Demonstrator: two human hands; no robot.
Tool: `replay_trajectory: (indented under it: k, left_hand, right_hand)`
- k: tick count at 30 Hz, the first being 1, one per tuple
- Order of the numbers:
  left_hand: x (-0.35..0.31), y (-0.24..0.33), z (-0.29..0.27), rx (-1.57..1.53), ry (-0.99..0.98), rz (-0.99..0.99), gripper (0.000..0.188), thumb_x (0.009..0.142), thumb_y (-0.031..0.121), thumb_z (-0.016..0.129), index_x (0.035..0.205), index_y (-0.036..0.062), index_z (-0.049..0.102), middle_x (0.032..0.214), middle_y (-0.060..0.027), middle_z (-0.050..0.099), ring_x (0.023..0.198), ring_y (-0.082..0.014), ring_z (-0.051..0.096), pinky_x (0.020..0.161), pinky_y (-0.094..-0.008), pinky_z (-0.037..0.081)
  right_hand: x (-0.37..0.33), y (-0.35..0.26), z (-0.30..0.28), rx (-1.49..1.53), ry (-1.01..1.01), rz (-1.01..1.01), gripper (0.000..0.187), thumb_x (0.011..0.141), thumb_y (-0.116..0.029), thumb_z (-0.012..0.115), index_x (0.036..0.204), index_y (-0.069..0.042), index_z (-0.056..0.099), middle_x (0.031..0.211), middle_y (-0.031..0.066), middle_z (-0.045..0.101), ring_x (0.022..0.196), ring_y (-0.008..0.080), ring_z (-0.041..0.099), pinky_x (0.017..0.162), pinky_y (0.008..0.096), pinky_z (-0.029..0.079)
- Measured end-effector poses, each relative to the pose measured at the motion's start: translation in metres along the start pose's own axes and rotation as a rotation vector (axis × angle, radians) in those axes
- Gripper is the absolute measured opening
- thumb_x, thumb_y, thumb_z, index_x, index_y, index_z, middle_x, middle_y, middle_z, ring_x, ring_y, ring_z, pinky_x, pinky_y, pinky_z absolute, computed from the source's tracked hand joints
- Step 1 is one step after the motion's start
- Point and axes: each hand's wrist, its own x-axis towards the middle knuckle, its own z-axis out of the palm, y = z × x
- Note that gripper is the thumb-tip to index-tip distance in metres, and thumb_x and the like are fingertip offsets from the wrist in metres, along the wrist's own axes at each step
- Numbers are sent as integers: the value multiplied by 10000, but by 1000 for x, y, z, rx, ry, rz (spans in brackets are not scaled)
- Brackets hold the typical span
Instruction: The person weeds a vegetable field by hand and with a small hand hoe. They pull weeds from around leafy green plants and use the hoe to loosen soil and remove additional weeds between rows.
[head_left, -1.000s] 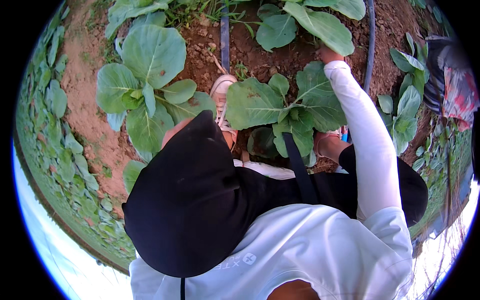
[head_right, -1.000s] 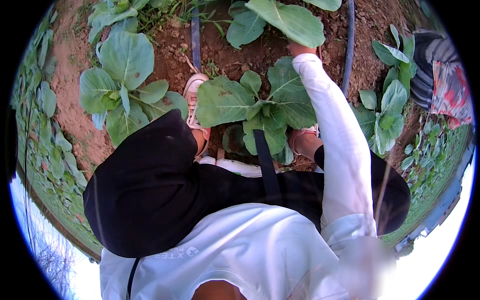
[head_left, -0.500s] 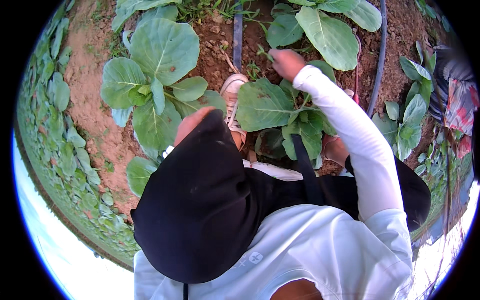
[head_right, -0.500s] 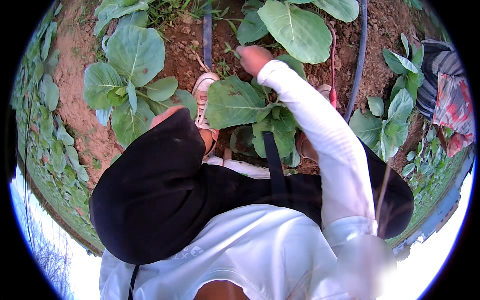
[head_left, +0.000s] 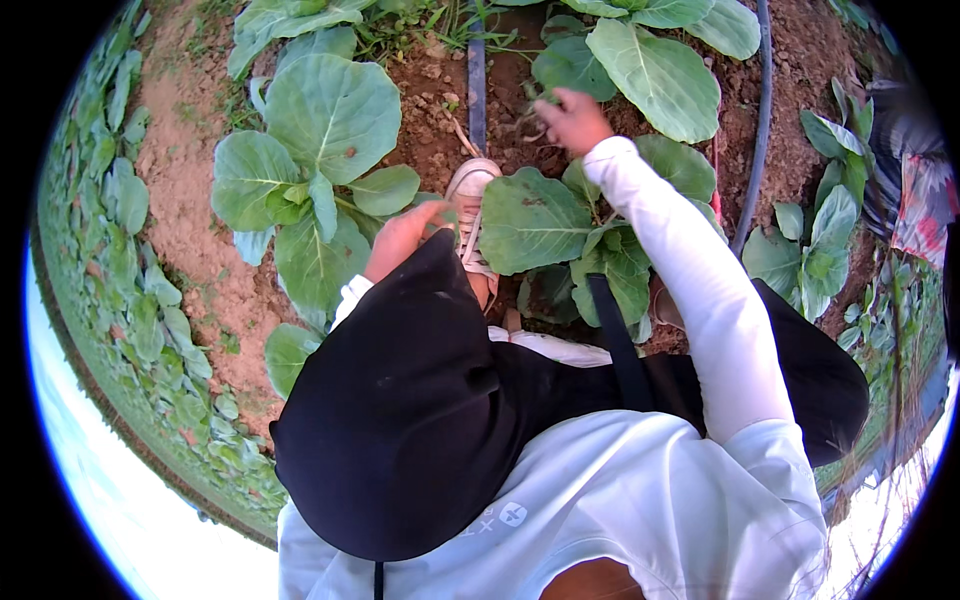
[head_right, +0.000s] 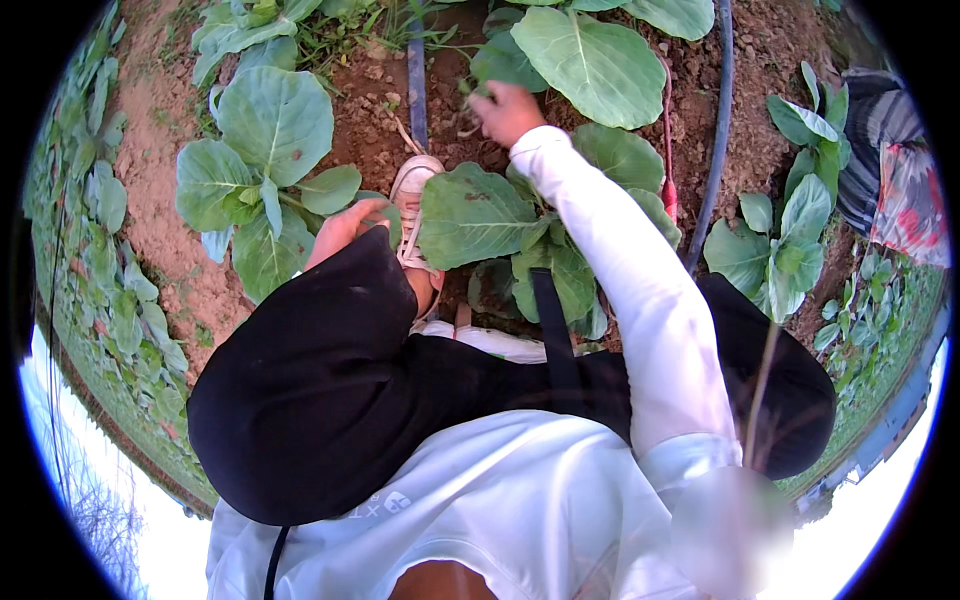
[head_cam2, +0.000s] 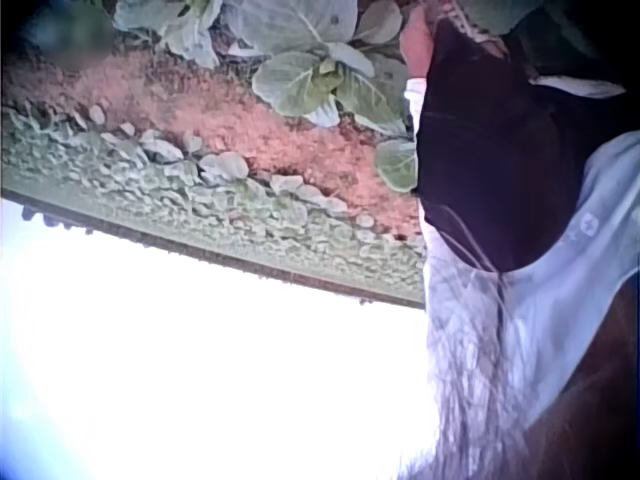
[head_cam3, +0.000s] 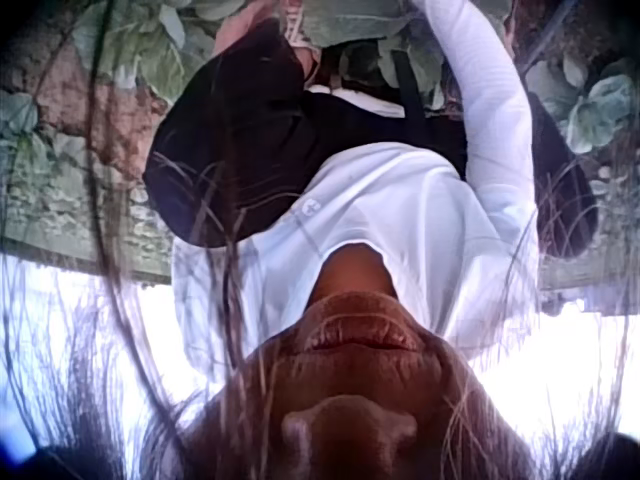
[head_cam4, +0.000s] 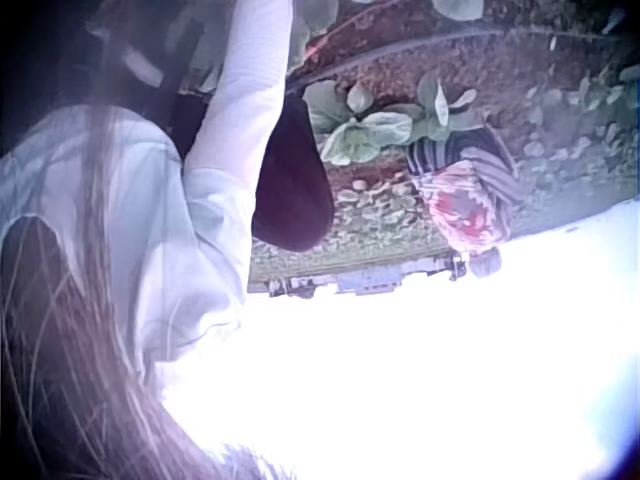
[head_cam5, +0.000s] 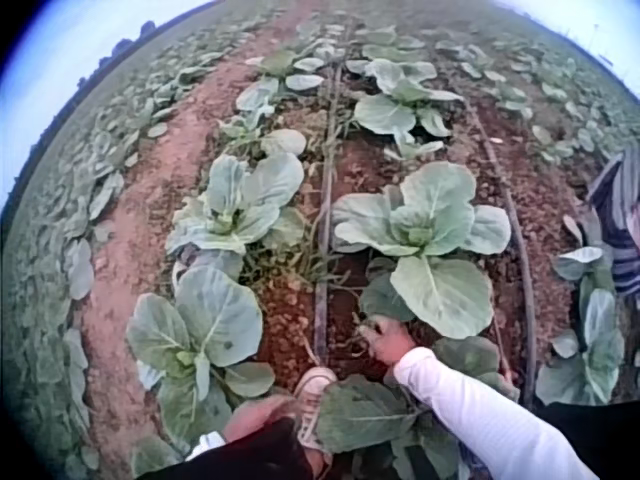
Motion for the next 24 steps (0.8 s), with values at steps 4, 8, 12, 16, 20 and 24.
replay_trajectory:
  k: [4,8,12,16,20,24]
  left_hand:
    - [28,-6,5,-55,25,167,281,801,163,553,1049,32,541,877,-143,626,739,-240,629,663,-304,478]
    - [64,3,10,-188,-32,131,281,817,198,553,1017,0,551,841,-125,632,732,-183,630,632,-295,485]
    - [94,39,9,-475,-196,-163,417,866,306,516,1161,16,463,1020,-99,580,824,-160,596,676,-278,501]
    - [99,49,21,-725,-85,-234,536,849,405,524,1210,26,409,1085,-102,540,901,-190,575,745,-304,490]
    - [103,42,22,-1149,-132,-253,527,850,440,506,1180,34,446,1024,-85,556,852,-195,577,745,-319,492]
    - [118,34,27,-1208,81,-271,343,850,386,524,1016,87,532,856,-46,566,750,-160,563,615,-320,491]
  right_hand:
    - [-7,11,-31,414,-173,119,234,836,-217,564,827,14,528,609,72,556,433,128,496,391,260,390]
    - [-21,7,-11,-332,-30,-243,229,826,-175,570,783,45,520,598,118,550,437,158,538,423,316,435]
    - [-30,-36,-16,692,-251,122,153,835,-154,565,875,-8,544,619,47,574,476,117,542,405,237,424]
    - [-18,24,4,-716,102,-501,160,781,-113,574,796,42,540,626,214,565,524,280,588,489,375,470]
    - [-34,-29,32,-198,-161,-337,231,750,-167,593,795,49,525,661,230,567,644,386,573,582,413,470]
    - [-57,-45,31,-152,-229,-438,224,754,-145,590,926,-3,573,935,208,585,827,354,576,683,372,473]
